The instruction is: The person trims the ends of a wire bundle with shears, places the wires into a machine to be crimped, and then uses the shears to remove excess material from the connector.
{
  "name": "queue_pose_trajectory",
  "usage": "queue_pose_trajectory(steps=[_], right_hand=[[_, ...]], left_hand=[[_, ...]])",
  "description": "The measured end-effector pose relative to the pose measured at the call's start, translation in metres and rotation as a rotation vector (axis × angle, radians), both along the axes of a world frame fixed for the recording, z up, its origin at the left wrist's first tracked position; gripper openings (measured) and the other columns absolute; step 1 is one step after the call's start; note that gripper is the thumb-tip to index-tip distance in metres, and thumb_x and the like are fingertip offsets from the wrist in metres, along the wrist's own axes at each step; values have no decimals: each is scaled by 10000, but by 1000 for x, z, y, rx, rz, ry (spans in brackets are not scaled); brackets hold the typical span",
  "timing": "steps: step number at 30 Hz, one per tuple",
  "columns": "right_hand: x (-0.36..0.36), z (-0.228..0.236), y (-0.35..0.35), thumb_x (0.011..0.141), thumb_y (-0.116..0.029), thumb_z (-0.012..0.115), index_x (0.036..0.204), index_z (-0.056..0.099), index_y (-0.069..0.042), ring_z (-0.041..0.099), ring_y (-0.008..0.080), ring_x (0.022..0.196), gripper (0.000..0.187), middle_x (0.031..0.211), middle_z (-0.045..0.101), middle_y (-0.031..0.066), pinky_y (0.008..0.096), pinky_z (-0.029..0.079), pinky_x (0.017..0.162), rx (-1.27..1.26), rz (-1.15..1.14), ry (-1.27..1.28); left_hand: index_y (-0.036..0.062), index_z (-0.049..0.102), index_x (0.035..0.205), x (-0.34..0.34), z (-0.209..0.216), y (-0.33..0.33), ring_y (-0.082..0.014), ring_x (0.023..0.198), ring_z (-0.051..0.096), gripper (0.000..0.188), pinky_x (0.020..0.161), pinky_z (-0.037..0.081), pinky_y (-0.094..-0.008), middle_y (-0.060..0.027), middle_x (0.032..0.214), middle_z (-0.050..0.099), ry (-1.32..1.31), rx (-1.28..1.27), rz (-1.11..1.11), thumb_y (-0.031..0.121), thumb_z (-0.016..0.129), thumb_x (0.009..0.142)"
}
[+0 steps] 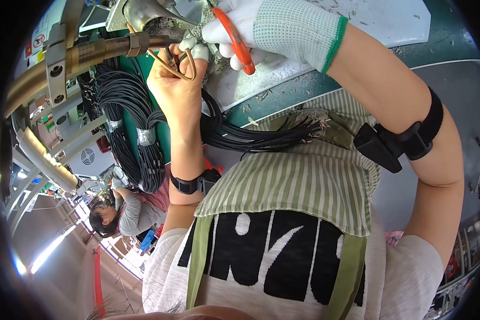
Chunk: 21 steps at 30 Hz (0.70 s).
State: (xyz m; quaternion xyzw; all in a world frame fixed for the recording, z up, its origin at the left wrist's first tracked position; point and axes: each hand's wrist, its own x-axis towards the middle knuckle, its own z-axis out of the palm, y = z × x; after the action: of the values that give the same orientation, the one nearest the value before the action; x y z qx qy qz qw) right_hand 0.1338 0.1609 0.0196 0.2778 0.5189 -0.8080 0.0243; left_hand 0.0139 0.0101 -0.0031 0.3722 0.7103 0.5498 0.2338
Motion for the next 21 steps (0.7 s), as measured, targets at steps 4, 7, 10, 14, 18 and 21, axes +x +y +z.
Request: queue_pose_trajectory(steps=[4, 7, 10, 14, 18, 21], right_hand=[[-2, 3, 3, 830, -158, 615, 703, 587, 15, 577, 158, 474, 216, 613, 599, 92, 254, 437, 429, -27, 28, -37], [1, 2, 6, 830, -153, 613, 701, 592, 16, 583, 160, 480, 213, 610, 600, 96, 258, 434, 428, 38, 66, 9], [1, -5, 5, 826, -146, 616, 697, 594, 18, 588, 162, 485, 210, 607, 600, 98, 262, 438, 430, -9, 24, 76], [-3, -9, 6, 819, -138, 623, 691, 595, 20, 596, 166, 494, 205, 607, 601, 98, 265, 444, 434, -78, 3, 64], [-5, -11, 7, 813, -131, 627, 690, 595, 21, 599, 169, 498, 197, 607, 601, 97, 265, 448, 438, -105, -11, 59], [-5, -13, 7, 813, -130, 628, 692, 596, 21, 600, 171, 499, 197, 607, 600, 98, 266, 450, 439, -107, -14, 71]], left_hand=[[-2, 558, 879, 6, -1, 3, -29, 708, 484, 194, 668, 440, -188, 28, 766, 557, -14, 50, 36, -25, 681, 730], [-1, 561, 876, 6, -3, 4, -28, 708, 482, 198, 666, 432, -185, 29, 767, 562, -22, 67, 47, -20, 688, 725], [1, 562, 878, 3, -6, 4, -27, 706, 479, 207, 664, 422, -180, 29, 768, 567, -5, 55, 39, -15, 694, 720], [9, 555, 864, -1, -11, 2, -22, 688, 454, 210, 655, 405, -172, 43, 745, 543, 50, 33, 45, -6, 702, 714], [18, 546, 853, -2, -12, 2, -19, 668, 426, 215, 642, 398, -173, 55, 723, 510, 37, 33, 36, -2, 705, 711], [26, 539, 850, 0, -9, 6, -18, 661, 408, 220, 638, 394, -173, 60, 714, 486, 82, 19, 64, 0, 706, 709]])
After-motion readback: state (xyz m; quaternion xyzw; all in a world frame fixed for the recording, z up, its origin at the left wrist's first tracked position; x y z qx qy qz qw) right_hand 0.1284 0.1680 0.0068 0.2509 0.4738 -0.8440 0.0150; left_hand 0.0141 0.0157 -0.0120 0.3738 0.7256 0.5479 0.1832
